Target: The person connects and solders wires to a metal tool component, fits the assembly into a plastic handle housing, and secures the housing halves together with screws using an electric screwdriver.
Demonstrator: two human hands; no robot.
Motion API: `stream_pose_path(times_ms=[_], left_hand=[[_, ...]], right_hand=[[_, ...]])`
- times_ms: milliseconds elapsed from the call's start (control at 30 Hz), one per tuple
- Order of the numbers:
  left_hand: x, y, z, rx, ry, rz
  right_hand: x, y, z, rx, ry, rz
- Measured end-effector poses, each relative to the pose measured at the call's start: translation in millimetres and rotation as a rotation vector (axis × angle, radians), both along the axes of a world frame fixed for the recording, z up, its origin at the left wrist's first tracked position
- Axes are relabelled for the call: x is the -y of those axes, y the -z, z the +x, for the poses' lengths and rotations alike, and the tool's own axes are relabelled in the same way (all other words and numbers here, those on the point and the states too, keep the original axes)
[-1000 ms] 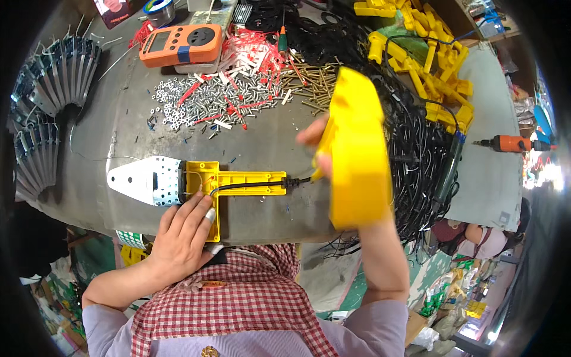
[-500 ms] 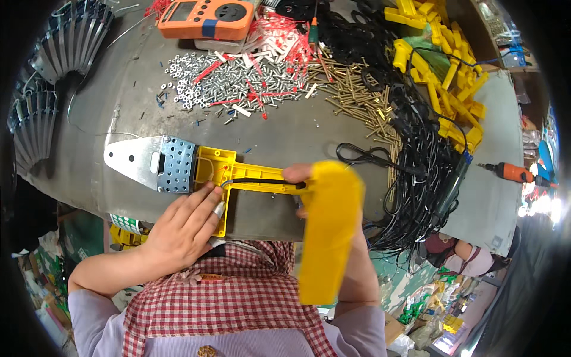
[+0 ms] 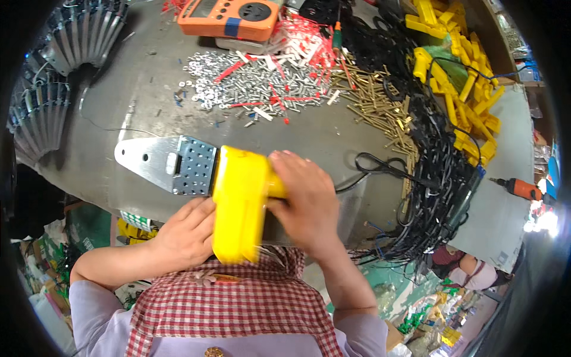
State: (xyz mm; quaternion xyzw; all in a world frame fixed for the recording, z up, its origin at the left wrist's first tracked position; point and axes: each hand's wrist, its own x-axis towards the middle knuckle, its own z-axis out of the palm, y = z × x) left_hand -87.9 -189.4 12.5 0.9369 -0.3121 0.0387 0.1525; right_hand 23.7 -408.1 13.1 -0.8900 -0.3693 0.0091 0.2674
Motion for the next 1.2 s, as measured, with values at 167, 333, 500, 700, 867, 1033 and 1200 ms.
stream_pose_path(times_ms=[167,333,500,700,867,1033,1200], left_hand=[[-46.6,-5.2,-1.3,0.149,0.229,-0.411],[-16.9,-24.6,68.5,0.016,-0.188,-0.248],[-32.1,-7.7,58.5,0.028,-0.281,-0.48],[-37.5,-50.5,84.9,0.238,-0.153,-0.939],[-11.1,-28.2,77.9,-0.029,-0.137,-0.169],[-5.4,-25.9,68.2,-0.037,-0.197,-0.224],[-8.0,-32.7,76.7,-0.141,-0.236,-0.286]], right_hand=[[-20.3,-4.1,-8.7,0.236,-0.049,-0.225],[-24.4,-19.6,11.1,0.238,-0.226,-0.341],[-30.5,-31.6,32.2,-0.055,-0.32,-0.341],[-28.2,-20.8,32.1,0.066,-0.331,-0.41],[-36.9,-28.3,49.5,-0.121,-0.381,-0.341],[-50.3,-34.5,93.7,-0.324,-0.423,0.015],[-63.4,-15.8,87.5,0.094,-0.353,-0.167]])
